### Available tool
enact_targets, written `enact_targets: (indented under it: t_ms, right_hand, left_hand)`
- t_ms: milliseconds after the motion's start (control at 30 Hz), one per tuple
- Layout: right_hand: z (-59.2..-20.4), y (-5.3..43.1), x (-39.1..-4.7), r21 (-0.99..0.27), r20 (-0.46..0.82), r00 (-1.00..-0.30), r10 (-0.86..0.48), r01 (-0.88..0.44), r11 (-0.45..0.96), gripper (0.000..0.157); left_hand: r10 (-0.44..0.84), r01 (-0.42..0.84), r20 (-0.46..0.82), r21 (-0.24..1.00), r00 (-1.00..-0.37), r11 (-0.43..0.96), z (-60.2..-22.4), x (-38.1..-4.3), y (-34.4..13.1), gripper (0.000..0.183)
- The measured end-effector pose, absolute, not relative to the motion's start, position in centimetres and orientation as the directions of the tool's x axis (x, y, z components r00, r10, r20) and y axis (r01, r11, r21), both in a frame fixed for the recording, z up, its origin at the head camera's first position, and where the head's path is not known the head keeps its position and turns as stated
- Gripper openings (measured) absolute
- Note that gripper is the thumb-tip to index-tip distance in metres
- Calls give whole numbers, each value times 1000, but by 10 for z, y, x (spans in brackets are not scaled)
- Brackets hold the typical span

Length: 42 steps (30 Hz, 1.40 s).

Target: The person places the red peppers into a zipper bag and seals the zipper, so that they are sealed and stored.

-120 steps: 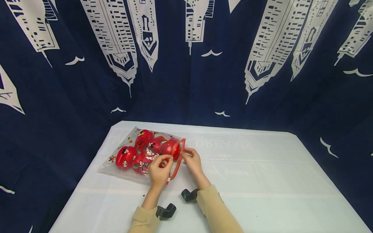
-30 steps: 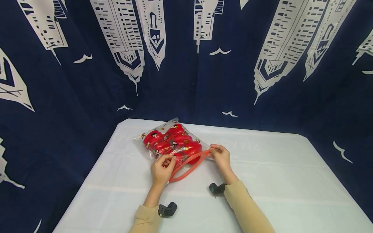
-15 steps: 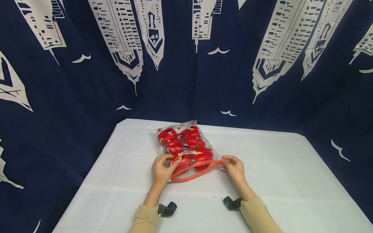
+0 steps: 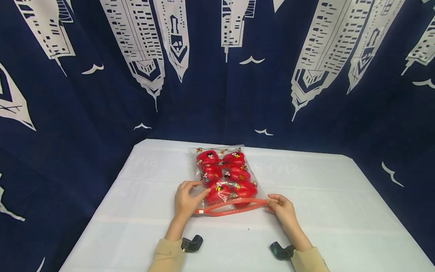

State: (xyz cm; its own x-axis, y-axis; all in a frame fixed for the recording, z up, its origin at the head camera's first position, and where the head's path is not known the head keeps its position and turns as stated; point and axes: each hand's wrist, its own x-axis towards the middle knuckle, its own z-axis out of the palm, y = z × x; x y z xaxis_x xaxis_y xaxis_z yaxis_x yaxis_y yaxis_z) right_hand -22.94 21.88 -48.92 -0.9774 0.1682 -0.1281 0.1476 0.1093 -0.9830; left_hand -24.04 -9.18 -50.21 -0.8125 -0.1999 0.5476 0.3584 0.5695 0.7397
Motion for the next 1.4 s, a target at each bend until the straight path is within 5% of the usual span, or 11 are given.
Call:
enact_targets:
  t_ms: [967, 1400]
  right_hand:
    - [-495, 220, -223, -956, -138, -987, 83, 154, 250, 29]
    - [-490, 219, -225, -987, -98, -991, 88, 108, 116, 26]
  left_hand:
    - [-204, 96, 329, 704, -922, 704, -502, -234, -107, 47]
    - [-94, 221, 266, 916, -959, 336, -499, -236, -102, 13]
